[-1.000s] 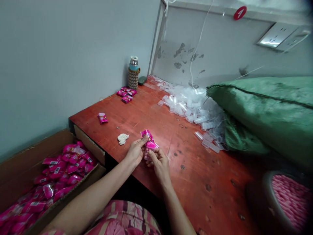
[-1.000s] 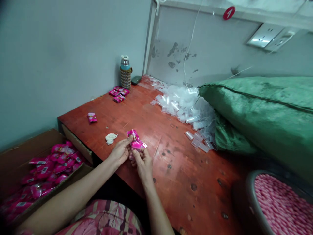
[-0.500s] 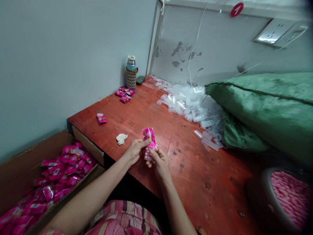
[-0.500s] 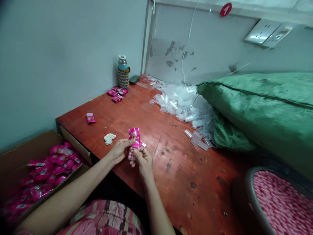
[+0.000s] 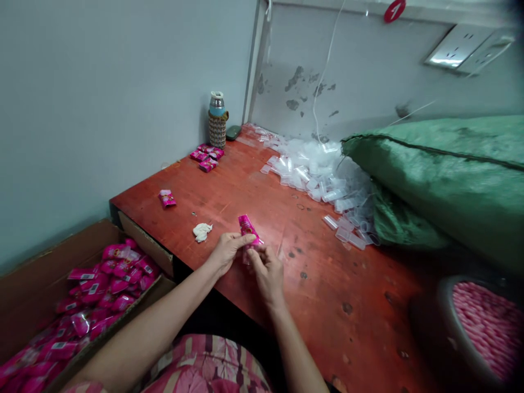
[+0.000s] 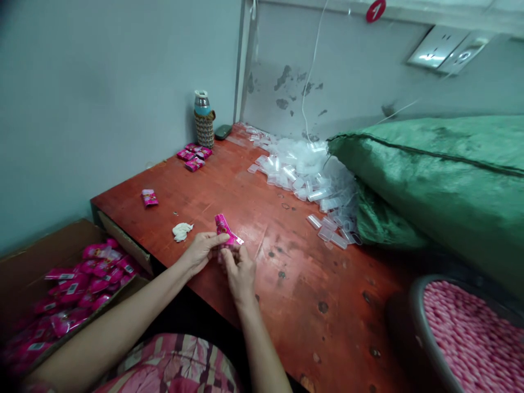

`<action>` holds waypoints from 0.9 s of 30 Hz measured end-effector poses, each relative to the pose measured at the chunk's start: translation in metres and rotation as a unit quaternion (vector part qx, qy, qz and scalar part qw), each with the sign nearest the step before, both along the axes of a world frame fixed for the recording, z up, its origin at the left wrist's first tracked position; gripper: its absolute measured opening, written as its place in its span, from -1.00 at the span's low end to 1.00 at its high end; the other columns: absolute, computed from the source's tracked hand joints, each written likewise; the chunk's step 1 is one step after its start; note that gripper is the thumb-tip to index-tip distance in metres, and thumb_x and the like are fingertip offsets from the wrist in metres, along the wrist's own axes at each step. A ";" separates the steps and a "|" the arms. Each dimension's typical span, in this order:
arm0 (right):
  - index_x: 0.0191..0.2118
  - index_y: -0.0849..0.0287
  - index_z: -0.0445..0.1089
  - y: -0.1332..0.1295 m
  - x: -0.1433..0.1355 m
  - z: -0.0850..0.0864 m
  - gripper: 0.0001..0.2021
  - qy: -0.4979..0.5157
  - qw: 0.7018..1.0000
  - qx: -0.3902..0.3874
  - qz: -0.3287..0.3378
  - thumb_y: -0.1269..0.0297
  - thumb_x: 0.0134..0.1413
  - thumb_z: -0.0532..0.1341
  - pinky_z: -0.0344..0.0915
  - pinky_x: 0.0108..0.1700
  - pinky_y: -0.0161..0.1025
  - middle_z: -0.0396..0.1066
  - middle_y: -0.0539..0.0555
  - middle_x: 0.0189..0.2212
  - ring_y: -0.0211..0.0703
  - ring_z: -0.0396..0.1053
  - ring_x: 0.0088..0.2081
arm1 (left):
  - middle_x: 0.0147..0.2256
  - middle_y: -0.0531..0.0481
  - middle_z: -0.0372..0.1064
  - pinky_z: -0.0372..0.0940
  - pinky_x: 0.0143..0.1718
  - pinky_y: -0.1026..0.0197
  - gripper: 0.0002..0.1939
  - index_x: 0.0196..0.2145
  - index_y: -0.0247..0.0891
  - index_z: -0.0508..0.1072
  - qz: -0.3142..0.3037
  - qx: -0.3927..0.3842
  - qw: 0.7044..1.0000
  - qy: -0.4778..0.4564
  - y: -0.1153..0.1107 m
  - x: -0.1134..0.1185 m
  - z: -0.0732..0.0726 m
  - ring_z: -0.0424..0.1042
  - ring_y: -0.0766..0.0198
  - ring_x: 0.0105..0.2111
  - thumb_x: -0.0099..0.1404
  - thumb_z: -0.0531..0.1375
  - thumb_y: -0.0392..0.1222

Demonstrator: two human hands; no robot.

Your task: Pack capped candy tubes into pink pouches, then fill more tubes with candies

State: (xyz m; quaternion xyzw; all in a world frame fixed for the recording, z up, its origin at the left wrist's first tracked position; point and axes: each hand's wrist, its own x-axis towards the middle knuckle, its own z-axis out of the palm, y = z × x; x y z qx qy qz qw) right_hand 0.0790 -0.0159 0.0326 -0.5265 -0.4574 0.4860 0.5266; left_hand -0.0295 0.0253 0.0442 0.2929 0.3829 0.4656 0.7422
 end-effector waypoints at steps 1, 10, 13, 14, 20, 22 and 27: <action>-0.38 0.16 0.31 0.000 0.000 0.001 -0.83 -0.038 0.999 0.019 -0.013 0.18 -0.08 0.21 0.25 -0.51 -0.37 0.38 0.00 -0.52 -0.28 0.32 -0.51 | -0.68 0.03 0.28 0.13 -0.69 0.32 -0.77 -0.59 -0.42 0.39 0.018 0.001 1.000 0.007 0.000 0.000 0.000 0.22 0.40 -0.72 -0.05 0.29 -0.17; -0.38 0.19 0.28 0.002 0.003 0.000 -0.83 0.089 0.993 -0.034 0.076 0.18 -0.02 0.16 0.15 -0.66 -0.44 0.34 -0.06 -0.60 -0.38 0.23 -0.67 | -0.67 0.00 0.30 0.16 -0.65 0.30 -0.74 -0.60 -0.44 0.40 -0.013 0.002 1.000 -0.023 -0.001 -0.008 0.001 0.24 0.38 -0.69 -0.03 0.28 -0.13; -0.35 0.18 0.31 -0.001 0.002 0.005 -0.85 0.020 0.999 0.003 0.051 0.22 -0.03 0.18 0.20 -0.59 -0.44 0.37 -0.05 -0.57 -0.37 0.26 -0.60 | -0.66 -0.02 0.32 0.16 -0.63 0.31 -0.76 -0.59 -0.45 0.42 -0.007 0.012 1.000 -0.007 0.001 -0.008 -0.002 0.25 0.39 -0.68 -0.04 0.28 -0.16; -0.35 0.18 0.31 -0.001 0.002 0.006 -0.86 0.010 0.999 0.011 0.047 0.23 -0.03 0.18 0.20 -0.57 -0.43 0.37 -0.05 -0.56 -0.37 0.27 -0.59 | -0.66 -0.02 0.32 0.16 -0.62 0.31 -0.76 -0.60 -0.44 0.42 -0.003 0.014 1.000 -0.002 0.001 -0.008 -0.003 0.25 0.39 -0.67 -0.05 0.29 -0.16; -0.44 0.19 0.29 0.001 0.006 -0.002 -0.82 0.158 0.981 -0.060 0.095 0.18 -0.06 0.19 0.08 -0.73 -0.46 0.33 -0.06 -0.63 -0.39 0.19 -0.71 | -0.63 -0.02 0.35 0.18 -0.55 0.30 -0.76 -0.58 -0.42 0.44 -0.040 0.025 0.999 0.018 0.000 -0.013 0.006 0.28 0.38 -0.64 -0.04 0.28 -0.14; -0.44 0.20 0.29 -0.001 0.005 -0.004 -0.81 0.165 0.981 -0.064 0.082 0.17 -0.04 0.18 0.07 -0.73 -0.45 0.32 -0.06 -0.65 -0.39 0.18 -0.72 | -0.63 -0.03 0.35 0.19 -0.55 0.28 -0.75 -0.57 -0.43 0.45 -0.068 0.042 0.996 0.034 0.000 -0.013 0.008 0.29 0.36 -0.63 -0.02 0.27 -0.12; -0.32 0.16 0.34 -0.007 -0.001 0.001 -0.84 0.004 0.999 0.027 -0.019 0.23 -0.05 0.20 0.27 -0.45 -0.38 0.42 0.01 -0.46 -0.29 0.35 -0.46 | -0.62 0.00 0.34 0.18 -0.58 0.29 -0.75 -0.54 -0.42 0.45 -0.015 0.045 0.996 0.081 -0.003 -0.007 0.003 0.28 0.37 -0.65 -0.04 0.28 -0.12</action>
